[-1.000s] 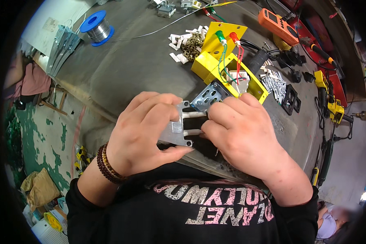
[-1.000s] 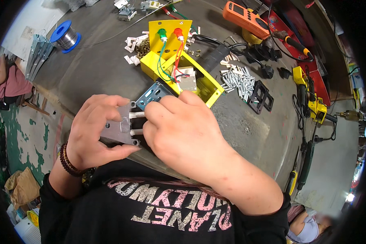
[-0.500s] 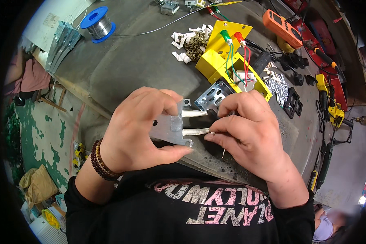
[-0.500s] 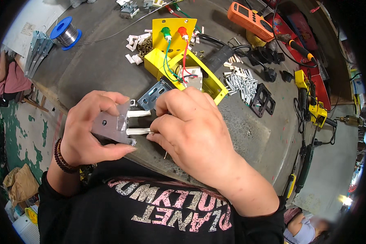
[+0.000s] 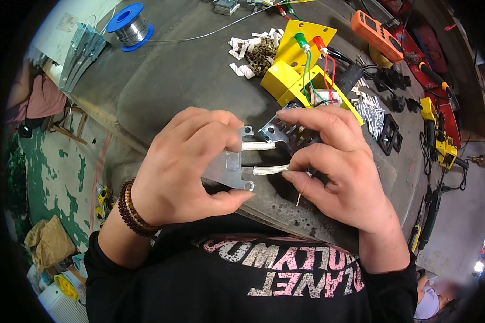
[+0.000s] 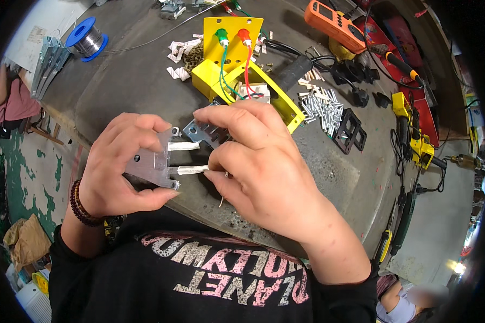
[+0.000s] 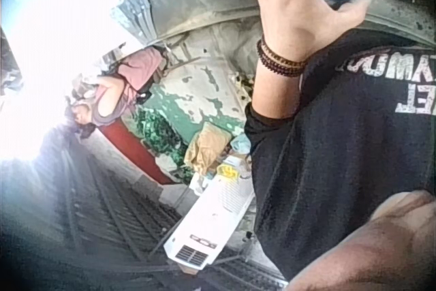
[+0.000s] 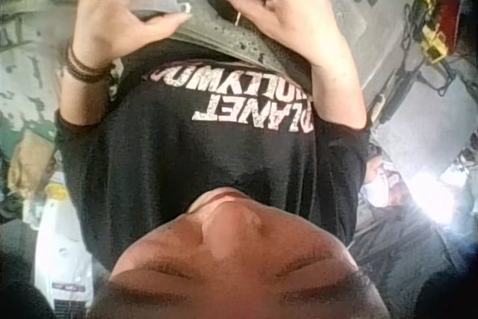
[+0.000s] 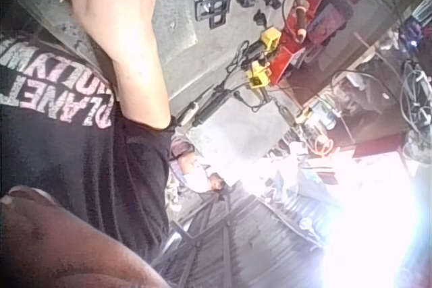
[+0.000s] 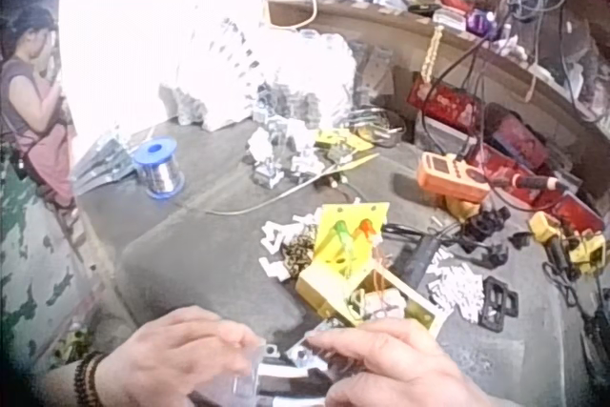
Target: Soldering wires and assembling electrical components into a yellow plastic housing.
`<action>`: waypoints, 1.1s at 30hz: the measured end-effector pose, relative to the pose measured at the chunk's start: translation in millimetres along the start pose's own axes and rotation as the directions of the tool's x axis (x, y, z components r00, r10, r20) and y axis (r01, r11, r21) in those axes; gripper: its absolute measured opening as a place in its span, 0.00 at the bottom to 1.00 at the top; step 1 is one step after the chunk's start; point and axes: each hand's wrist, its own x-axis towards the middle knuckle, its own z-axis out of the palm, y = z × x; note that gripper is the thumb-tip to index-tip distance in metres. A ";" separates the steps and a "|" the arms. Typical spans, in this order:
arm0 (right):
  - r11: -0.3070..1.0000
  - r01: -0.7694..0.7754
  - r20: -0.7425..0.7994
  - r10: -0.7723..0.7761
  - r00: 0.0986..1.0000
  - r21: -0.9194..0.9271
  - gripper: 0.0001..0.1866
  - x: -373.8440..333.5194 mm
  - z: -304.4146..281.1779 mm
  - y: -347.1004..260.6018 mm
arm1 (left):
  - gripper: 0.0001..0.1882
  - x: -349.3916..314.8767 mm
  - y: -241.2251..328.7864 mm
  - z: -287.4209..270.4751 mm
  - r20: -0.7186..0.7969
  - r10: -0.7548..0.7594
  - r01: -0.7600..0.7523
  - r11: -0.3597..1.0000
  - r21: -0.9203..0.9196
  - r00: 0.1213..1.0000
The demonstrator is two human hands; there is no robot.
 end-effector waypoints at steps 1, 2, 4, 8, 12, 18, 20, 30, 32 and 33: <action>1.000 0.001 0.000 -0.001 1.000 0.000 0.11 0.2 -0.8 0.1 | 0.29 0.0 0.7 -0.4 -0.001 0.000 0.000 1.000 0.001 1.000; 1.000 -0.001 0.012 0.001 1.000 0.007 0.11 0.4 -1.6 0.2 | 0.28 0.0 1.3 -0.7 0.009 -0.002 0.002 1.000 0.007 1.000; 1.000 -0.003 0.024 0.003 1.000 0.012 0.11 0.7 -3.3 0.2 | 0.27 0.1 2.0 -0.6 0.020 -0.003 0.003 1.000 0.013 1.000; 0.999 0.038 0.049 -0.037 0.998 -0.022 0.10 1.8 -5.5 1.1 | 0.26 -1.2 2.6 -0.5 0.019 -0.010 0.010 1.000 0.006 1.000; 0.994 0.071 0.011 -0.072 0.997 0.081 0.09 0.3 -5.0 10.4 | 0.25 1.4 11.9 -0.5 0.082 -0.153 0.154 0.988 -0.016 0.985; 0.985 0.097 -0.031 -0.093 0.995 0.145 0.08 1.0 -5.4 13.9 | 0.19 8.5 37.8 15.7 -0.014 -0.023 0.024 0.988 0.154 1.000; 0.983 0.092 -0.036 -0.088 0.995 0.160 0.09 0.1 -5.8 14.1 | 0.13 9.6 34.7 22.8 -0.073 -0.002 0.014 0.985 0.170 0.997; 0.988 0.109 -0.061 -0.103 0.993 0.107 0.13 0.9 -0.4 14.4 | 0.14 4.8 34.5 32.3 -0.158 -0.016 0.030 0.995 0.093 0.987; 0.989 0.098 -0.066 -0.091 0.994 0.111 0.13 1.1 -1.8 13.6 | 0.15 3.5 30.7 31.1 -0.149 0.009 0.004 0.997 0.082 0.989; 0.989 0.089 -0.069 -0.082 0.994 0.116 0.14 1.0 -2.5 13.0 | 0.15 2.8 29.5 30.5 -0.147 0.010 0.002 0.997 0.081 0.989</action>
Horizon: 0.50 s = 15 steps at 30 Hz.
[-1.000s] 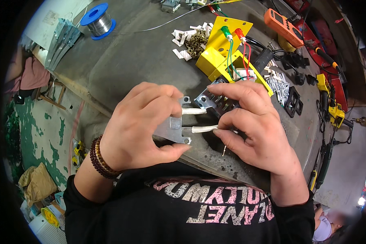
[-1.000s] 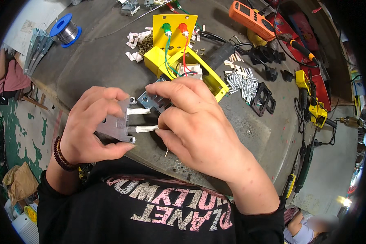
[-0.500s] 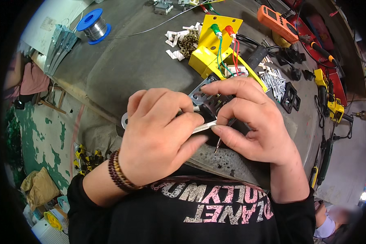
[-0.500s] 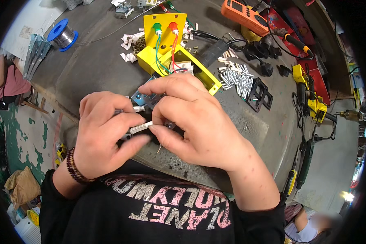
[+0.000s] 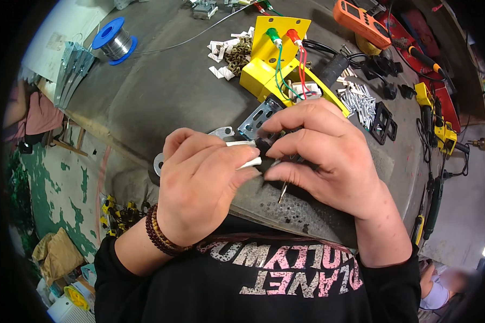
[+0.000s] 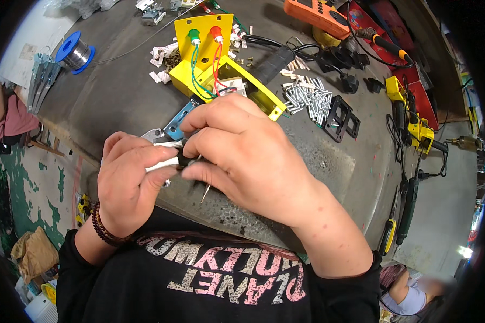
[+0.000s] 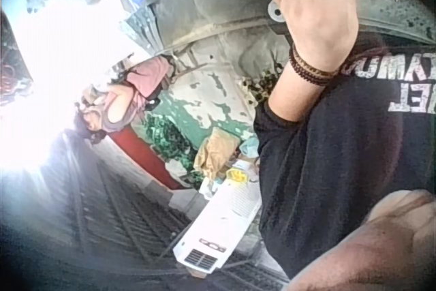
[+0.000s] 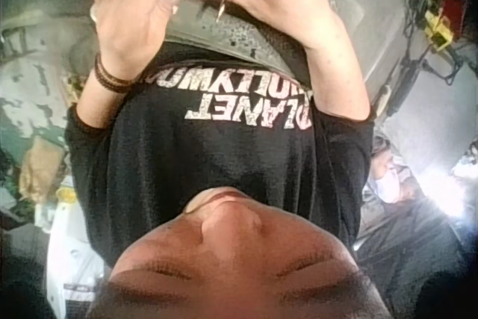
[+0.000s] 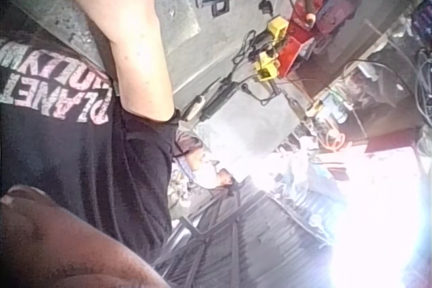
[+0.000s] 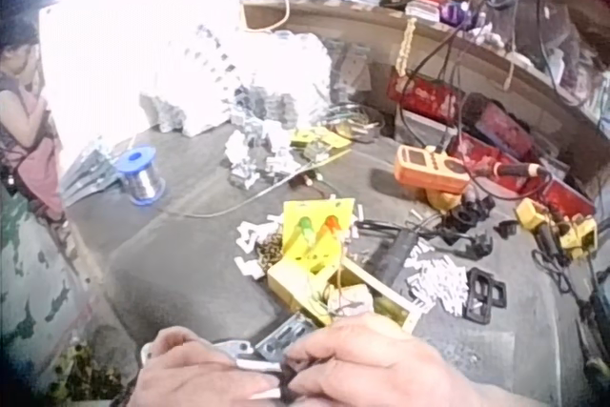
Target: Soldering wires and assembling electrical components into a yellow plastic housing.
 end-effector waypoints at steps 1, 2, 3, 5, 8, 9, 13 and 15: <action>1.000 -0.001 -0.002 0.001 1.000 -0.001 0.14 -0.2 -0.5 -0.2 | 0.16 -0.1 -1.6 -0.5 -0.011 -0.017 0.018 1.000 0.019 1.000; 1.000 0.017 0.020 -0.016 1.000 -0.026 0.14 -0.5 -0.9 -0.5 | 0.18 0.1 -2.5 -0.8 -0.023 -0.034 0.035 0.999 0.038 0.999; 0.998 0.035 0.042 -0.033 0.999 -0.051 0.14 -0.9 -1.2 -0.8 | 0.18 0.8 -2.4 -1.6 -0.022 -0.032 0.033 0.999 0.037 0.999; 0.995 0.058 0.049 -0.054 0.997 -0.078 0.14 -1.3 0.8 -0.2 | 0.16 1.2 -0.8 -4.1 -0.018 -0.061 0.061 0.998 -0.005 0.998; 0.990 0.084 0.055 -0.078 0.995 -0.117 0.13 -1.0 3.9 -2.3 | 0.13 -2.4 -2.5 -2.8 -0.033 -0.050 0.047 0.993 -0.107 0.998; 0.988 0.085 0.053 -0.078 0.996 -0.129 0.13 -0.8 5.1 -3.5 | 0.13 -2.4 -2.2 -4.2 -0.033 -0.052 0.048 0.993 -0.106 0.998; 0.985 0.042 -0.003 -0.044 0.999 -0.164 0.13 -1.4 11.7 -6.9 | 0.10 -5.4 -2.2 -6.1 -0.018 -0.131 0.124 0.969 -0.216 0.991; 0.978 0.055 -0.080 -0.073 0.994 -0.201 0.12 -2.2 14.8 -3.3 | 0.10 -5.5 -1.7 -5.9 -0.025 -0.184 0.169 0.943 -0.286 0.983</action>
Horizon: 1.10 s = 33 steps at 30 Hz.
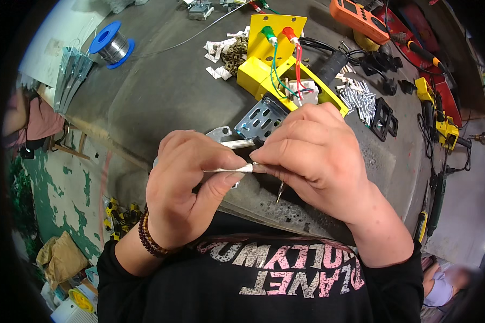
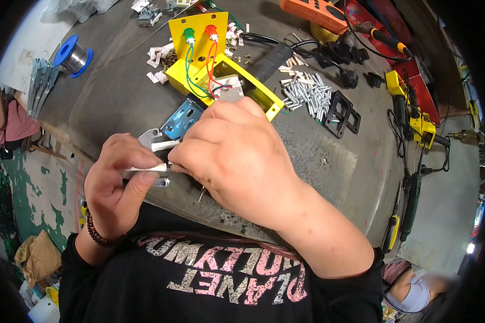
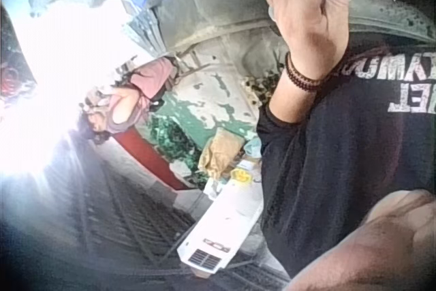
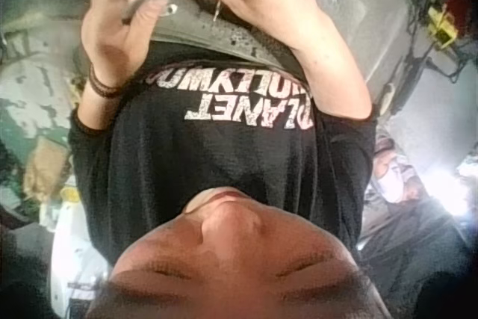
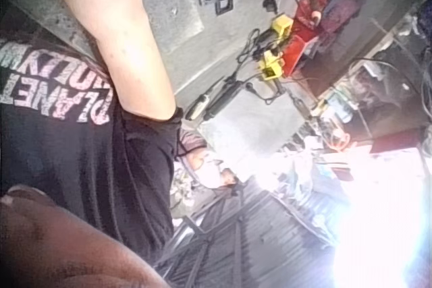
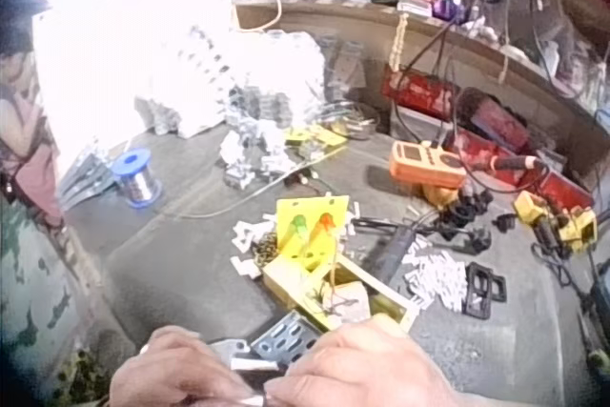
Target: Soldering wires and assembling electrical components into a yellow plastic housing.
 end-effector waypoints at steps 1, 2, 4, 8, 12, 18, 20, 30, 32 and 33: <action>1.000 -0.004 -0.003 0.004 1.000 0.002 0.12 0.0 0.7 0.3 | 0.09 0.8 0.9 -0.1 -0.012 0.021 -0.021 1.000 0.018 1.000; 1.000 -0.011 -0.002 0.011 1.000 0.004 0.12 0.1 0.9 0.4 | 0.09 1.5 1.2 -0.1 -0.023 0.043 -0.042 0.998 0.036 0.999; 1.000 -0.021 -0.004 0.021 1.000 0.007 0.12 -0.4 1.9 1.6 | 0.09 2.4 -0.3 1.1 -0.044 0.047 -0.044 0.997 0.060 0.998; 1.000 -0.018 -0.012 0.018 1.000 0.008 0.13 -1.1 2.8 2.5 | 0.09 4.5 0.8 -0.5 -0.052 0.075 -0.067 0.987 0.143 0.996; 1.000 -0.012 -0.010 0.012 1.000 0.010 0.13 -1.7 3.5 3.1 | 0.09 4.0 -0.3 0.1 -0.055 0.058 -0.050 0.989 0.140 0.997; 0.997 -0.071 0.061 0.070 0.996 0.015 0.13 -1.8 -2.8 -2.1 | 0.10 10.3 8.6 -3.1 0.104 0.077 -0.101 0.963 0.251 0.992; 0.999 -0.046 -0.008 0.046 0.999 -0.027 0.13 1.9 -1.5 -2.7 | 0.09 12.9 9.9 -3.1 0.103 0.038 -0.066 0.956 0.285 0.994; 0.998 -0.024 0.078 0.029 0.997 -0.062 0.14 -1.4 -3.0 -1.3 | 0.09 16.0 12.2 -0.3 0.053 0.035 -0.051 0.935 0.351 0.998; 0.997 -0.028 0.073 0.033 0.997 -0.072 0.15 0.7 -5.8 -2.1 | 0.08 15.9 12.4 -0.1 0.060 0.072 -0.090 0.912 0.400 0.996; 0.996 -0.034 0.067 0.040 0.997 -0.085 0.15 1.4 -6.4 -2.5 | 0.08 15.5 12.3 -0.8 0.058 0.069 -0.087 0.911 0.403 0.996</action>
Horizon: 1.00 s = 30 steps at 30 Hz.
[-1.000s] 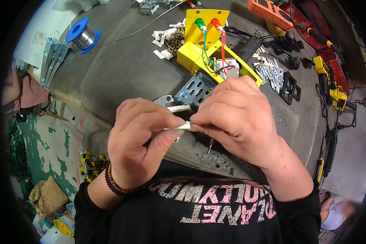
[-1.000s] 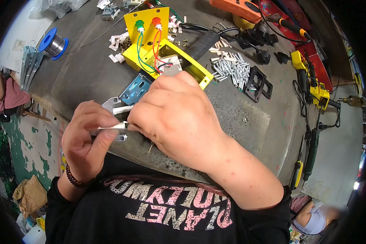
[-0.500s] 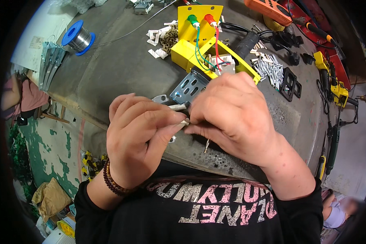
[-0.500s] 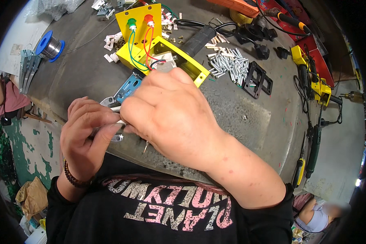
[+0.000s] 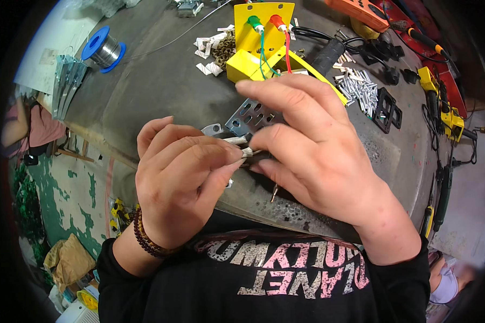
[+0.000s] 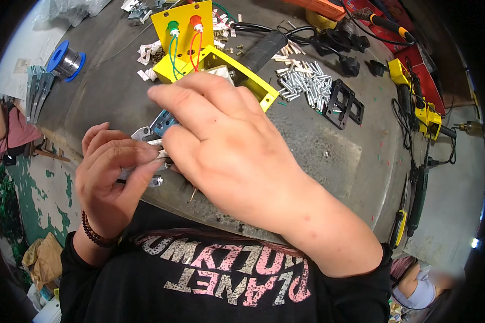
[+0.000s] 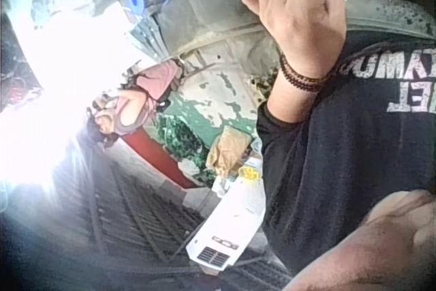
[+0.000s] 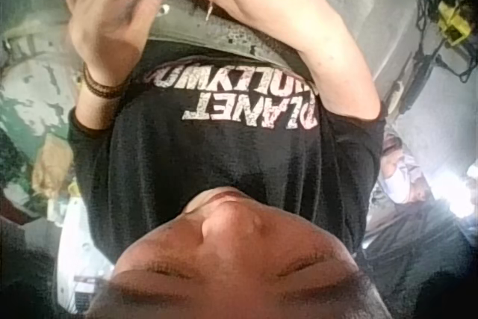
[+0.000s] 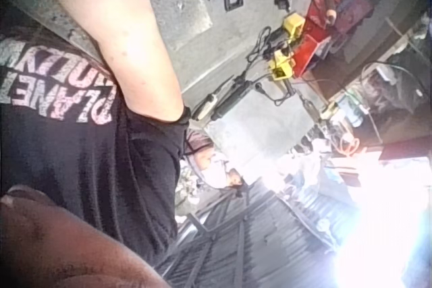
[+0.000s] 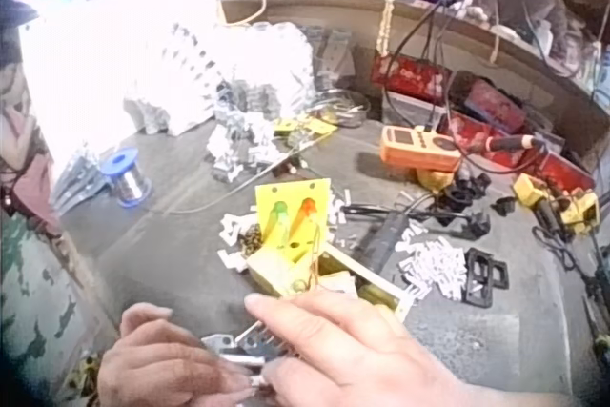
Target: Soldering wires and assembling electrical components into a yellow plastic housing.
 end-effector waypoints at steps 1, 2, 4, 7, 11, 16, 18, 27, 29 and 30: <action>1.000 -0.001 -0.001 0.001 1.000 -0.001 0.15 -0.3 -0.1 -0.7 | 0.08 0.1 -0.7 -0.5 0.006 -0.005 0.005 1.000 -0.009 1.000; 1.000 0.002 -0.008 -0.002 1.000 0.014 0.16 -0.7 -0.2 -1.5 | 0.08 0.4 -1.0 -0.7 0.012 -0.009 0.009 1.000 -0.018 1.000; 1.000 0.006 -0.015 -0.005 1.000 0.030 0.18 -1.3 -0.7 -2.5 | 0.08 0.4 -0.8 -0.6 0.016 -0.010 0.011 1.000 -0.023 1.000; 0.999 0.003 -0.008 -0.002 1.000 0.032 0.18 -0.1 -4.4 -2.9 | 0.07 -0.1 -0.7 1.1 0.023 0.006 -0.006 1.000 0.008 1.000; 0.998 0.063 -0.143 -0.061 0.988 0.012 0.14 3.1 -17.3 7.7 | 0.07 1.0 -0.5 8.9 0.047 0.104 -0.108 0.990 0.092 0.993; 0.988 -0.151 -0.172 0.146 0.974 -0.021 0.09 3.0 -50.6 22.0 | 0.10 0.5 5.0 23.4 -0.033 0.102 -0.099 0.993 0.067 0.994; 0.930 -0.353 -0.078 0.361 0.929 0.098 0.08 -1.3 -57.2 26.1 | 0.10 1.9 4.8 26.8 -0.048 0.115 -0.113 0.993 0.043 0.992; 0.936 -0.347 -0.042 0.345 0.938 -0.065 0.15 -1.1 -45.3 34.8 | 0.14 1.5 2.5 29.2 -0.113 0.119 -0.125 0.991 -0.051 0.986; 0.977 -0.174 -0.108 0.161 0.981 -0.122 0.16 0.4 -34.1 40.8 | 0.14 1.4 3.6 30.0 -0.111 0.118 -0.124 0.991 -0.048 0.987; 0.973 -0.201 -0.065 0.195 0.979 -0.110 0.17 0.9 -32.4 42.8 | 0.13 1.7 3.9 30.6 -0.117 0.122 -0.125 0.992 -0.022 0.986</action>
